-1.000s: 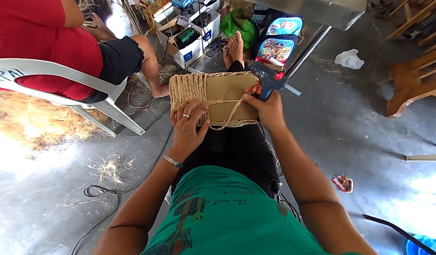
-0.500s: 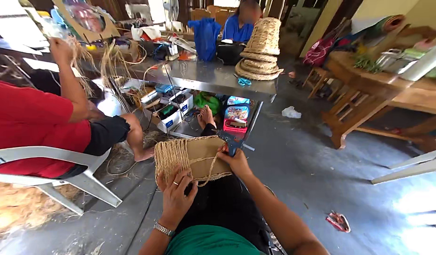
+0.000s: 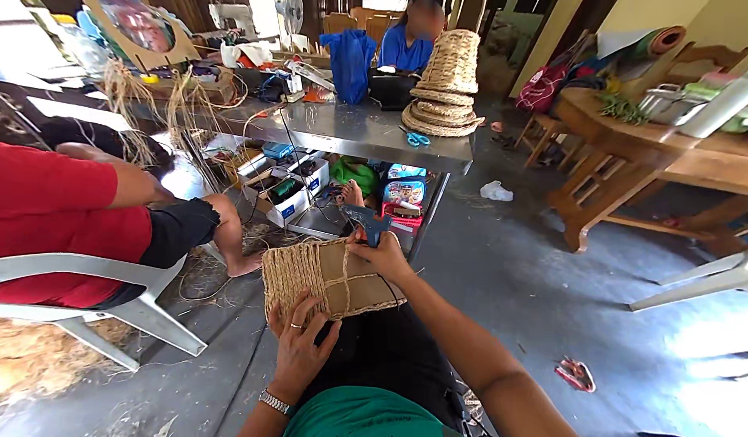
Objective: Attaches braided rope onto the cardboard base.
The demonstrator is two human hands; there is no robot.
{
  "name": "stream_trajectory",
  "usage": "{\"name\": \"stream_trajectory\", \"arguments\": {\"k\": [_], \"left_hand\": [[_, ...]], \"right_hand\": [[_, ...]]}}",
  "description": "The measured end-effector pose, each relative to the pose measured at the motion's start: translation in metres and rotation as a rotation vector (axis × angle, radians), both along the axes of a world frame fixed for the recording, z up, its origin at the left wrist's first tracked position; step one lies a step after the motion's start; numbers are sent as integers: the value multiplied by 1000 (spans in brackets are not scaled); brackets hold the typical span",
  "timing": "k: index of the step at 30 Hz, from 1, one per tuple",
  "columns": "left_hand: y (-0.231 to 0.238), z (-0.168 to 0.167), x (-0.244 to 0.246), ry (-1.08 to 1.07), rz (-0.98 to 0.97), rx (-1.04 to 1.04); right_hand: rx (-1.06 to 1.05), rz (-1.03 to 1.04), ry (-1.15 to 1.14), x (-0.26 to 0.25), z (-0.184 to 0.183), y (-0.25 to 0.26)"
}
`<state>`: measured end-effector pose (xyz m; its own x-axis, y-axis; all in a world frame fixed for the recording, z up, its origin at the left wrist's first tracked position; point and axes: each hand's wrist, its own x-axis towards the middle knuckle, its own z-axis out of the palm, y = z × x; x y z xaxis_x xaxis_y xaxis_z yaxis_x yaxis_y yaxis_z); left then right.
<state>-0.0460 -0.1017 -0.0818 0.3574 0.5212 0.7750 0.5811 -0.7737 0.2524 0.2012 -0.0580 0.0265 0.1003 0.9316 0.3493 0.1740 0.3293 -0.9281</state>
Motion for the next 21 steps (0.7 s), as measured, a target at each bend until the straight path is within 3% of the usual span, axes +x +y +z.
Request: {"name": "stream_trajectory", "arguments": {"k": [7,13,21], "left_hand": [[2,1,3,-36,35,-22],[5,-2,7,-41,94,-70],[-1,2,9,-51,89,-22]], "right_hand": [[-32,110,-31,-36,33,15],[59,174,11,-43,33,41],[38,181,71,-32,12,33]]}}
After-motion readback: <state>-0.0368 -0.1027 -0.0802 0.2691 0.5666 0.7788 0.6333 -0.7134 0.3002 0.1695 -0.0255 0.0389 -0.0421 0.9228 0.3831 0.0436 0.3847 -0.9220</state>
